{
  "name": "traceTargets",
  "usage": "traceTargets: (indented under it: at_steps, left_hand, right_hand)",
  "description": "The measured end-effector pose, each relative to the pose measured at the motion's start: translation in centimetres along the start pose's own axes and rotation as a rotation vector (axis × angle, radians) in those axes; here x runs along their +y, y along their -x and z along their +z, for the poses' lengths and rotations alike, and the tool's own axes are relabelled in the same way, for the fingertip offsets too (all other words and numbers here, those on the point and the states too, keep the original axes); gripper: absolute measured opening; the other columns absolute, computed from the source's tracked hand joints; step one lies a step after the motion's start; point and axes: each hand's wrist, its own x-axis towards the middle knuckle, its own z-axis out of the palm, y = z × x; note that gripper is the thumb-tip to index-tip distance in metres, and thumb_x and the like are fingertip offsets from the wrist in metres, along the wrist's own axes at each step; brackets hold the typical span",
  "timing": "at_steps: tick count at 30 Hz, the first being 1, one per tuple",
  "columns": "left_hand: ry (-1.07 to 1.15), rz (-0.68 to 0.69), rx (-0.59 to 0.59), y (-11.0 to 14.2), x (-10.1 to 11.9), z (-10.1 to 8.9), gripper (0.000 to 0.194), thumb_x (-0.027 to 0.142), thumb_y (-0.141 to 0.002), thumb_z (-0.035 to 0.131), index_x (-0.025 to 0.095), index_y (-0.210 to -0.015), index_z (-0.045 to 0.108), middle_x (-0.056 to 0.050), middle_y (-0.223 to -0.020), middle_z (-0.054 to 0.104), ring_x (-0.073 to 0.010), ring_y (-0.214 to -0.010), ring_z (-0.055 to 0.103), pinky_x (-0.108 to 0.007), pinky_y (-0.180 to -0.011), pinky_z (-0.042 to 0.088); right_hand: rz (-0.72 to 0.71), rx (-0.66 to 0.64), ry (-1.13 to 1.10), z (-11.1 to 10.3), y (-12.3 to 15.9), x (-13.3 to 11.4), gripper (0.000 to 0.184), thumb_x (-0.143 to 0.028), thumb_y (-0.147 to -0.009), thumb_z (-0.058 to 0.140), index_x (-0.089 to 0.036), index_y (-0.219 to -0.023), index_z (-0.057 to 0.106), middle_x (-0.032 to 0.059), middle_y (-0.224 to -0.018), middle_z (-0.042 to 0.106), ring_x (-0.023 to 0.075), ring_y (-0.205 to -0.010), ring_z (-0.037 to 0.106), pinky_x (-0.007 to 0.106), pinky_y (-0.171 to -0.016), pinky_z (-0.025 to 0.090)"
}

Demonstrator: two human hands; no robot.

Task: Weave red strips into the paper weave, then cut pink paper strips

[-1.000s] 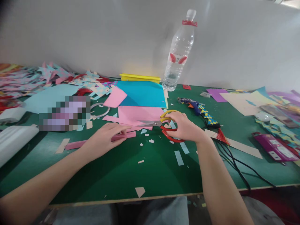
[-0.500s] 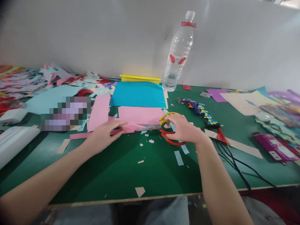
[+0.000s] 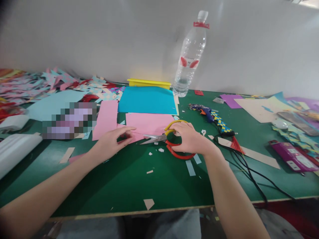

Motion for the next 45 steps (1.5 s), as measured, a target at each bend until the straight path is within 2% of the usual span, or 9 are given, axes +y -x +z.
traceTargets:
  at_steps: [7,13,24,27,30,35,38,45]
  left_hand:
    - [0.036,0.014,-0.018,0.0,0.4,0.2,0.036,0.034,-0.091,0.051,0.023,-0.124,0.052,-0.003,-0.1,0.067,-0.0202,-0.091,0.062,-0.037,-0.083,0.049]
    - [0.02,0.083,0.058,-0.1,0.6,0.6,0.032,0.035,-0.091,0.052,0.02,-0.118,0.057,-0.005,-0.095,0.065,-0.0197,-0.087,0.06,-0.034,-0.077,0.05]
    - [0.05,0.105,0.04,-0.4,1.1,1.8,0.025,0.028,-0.091,0.052,0.02,-0.113,0.06,-0.004,-0.091,0.064,-0.0147,-0.073,0.057,-0.029,-0.069,0.05]
    - [0.049,0.136,0.06,-0.2,1.4,1.7,0.024,0.026,-0.093,0.047,0.019,-0.113,0.059,-0.006,-0.1,0.064,-0.0167,-0.084,0.059,-0.03,-0.075,0.051]
    - [0.011,0.199,0.051,0.0,1.2,1.1,0.025,0.025,-0.096,0.041,0.019,-0.114,0.058,-0.007,-0.113,0.062,-0.02,-0.102,0.056,-0.036,-0.088,0.047]
    - [-0.098,0.391,-0.13,0.0,0.5,-0.4,0.032,0.021,-0.098,0.037,0.024,-0.126,0.052,-0.004,-0.126,0.058,-0.0197,-0.116,0.05,-0.04,-0.101,0.04]
    - [-0.141,0.502,-0.169,-0.1,0.2,-0.6,0.04,0.012,-0.096,0.033,0.024,-0.132,0.048,-0.004,-0.133,0.054,-0.0193,-0.125,0.044,-0.042,-0.108,0.033]
    - [-0.14,0.462,-0.249,0.1,0.1,0.6,0.054,0.004,-0.093,0.029,0.031,-0.139,0.039,-0.001,-0.143,0.043,-0.0185,-0.135,0.033,-0.043,-0.11,0.031]
  right_hand:
    - [-0.031,-0.013,-0.012,0.3,-0.5,-0.8,0.04,-0.031,-0.07,0.064,-0.029,-0.109,0.055,0.0018,-0.12,0.058,0.0268,-0.118,0.047,0.046,-0.101,0.027]
    - [-0.058,-0.011,-0.023,0.4,-0.5,-1.3,0.037,-0.031,-0.071,0.064,-0.027,-0.106,0.057,0.0023,-0.118,0.06,0.0261,-0.116,0.049,0.044,-0.101,0.027]
    - [-0.058,-0.005,-0.021,0.6,-0.7,-1.4,0.037,-0.032,-0.071,0.062,-0.029,-0.108,0.059,0.0026,-0.119,0.061,0.0269,-0.115,0.051,0.045,-0.1,0.029]
    - [-0.043,-0.035,-0.025,0.6,-0.6,-1.0,0.039,-0.03,-0.071,0.062,-0.03,-0.109,0.058,0.0012,-0.121,0.06,0.0271,-0.117,0.05,0.046,-0.101,0.028]
    - [-0.03,-0.061,-0.031,0.5,-0.4,-0.7,0.043,-0.029,-0.069,0.063,-0.031,-0.112,0.056,0.0003,-0.124,0.059,0.0271,-0.119,0.049,0.047,-0.102,0.026]
    - [-0.022,-0.072,-0.041,0.4,-0.3,-0.5,0.044,-0.028,-0.068,0.064,-0.03,-0.112,0.058,0.0018,-0.126,0.058,0.0278,-0.118,0.049,0.046,-0.103,0.027]
    - [-0.016,-0.078,-0.045,0.3,-0.4,-0.6,0.045,-0.028,-0.068,0.063,-0.03,-0.113,0.058,0.0021,-0.125,0.059,0.0275,-0.118,0.05,0.045,-0.103,0.027]
    - [-0.027,-0.078,-0.046,0.2,-0.3,-0.7,0.046,-0.026,-0.068,0.063,-0.029,-0.113,0.057,0.0034,-0.124,0.059,0.0273,-0.119,0.05,0.045,-0.103,0.028]
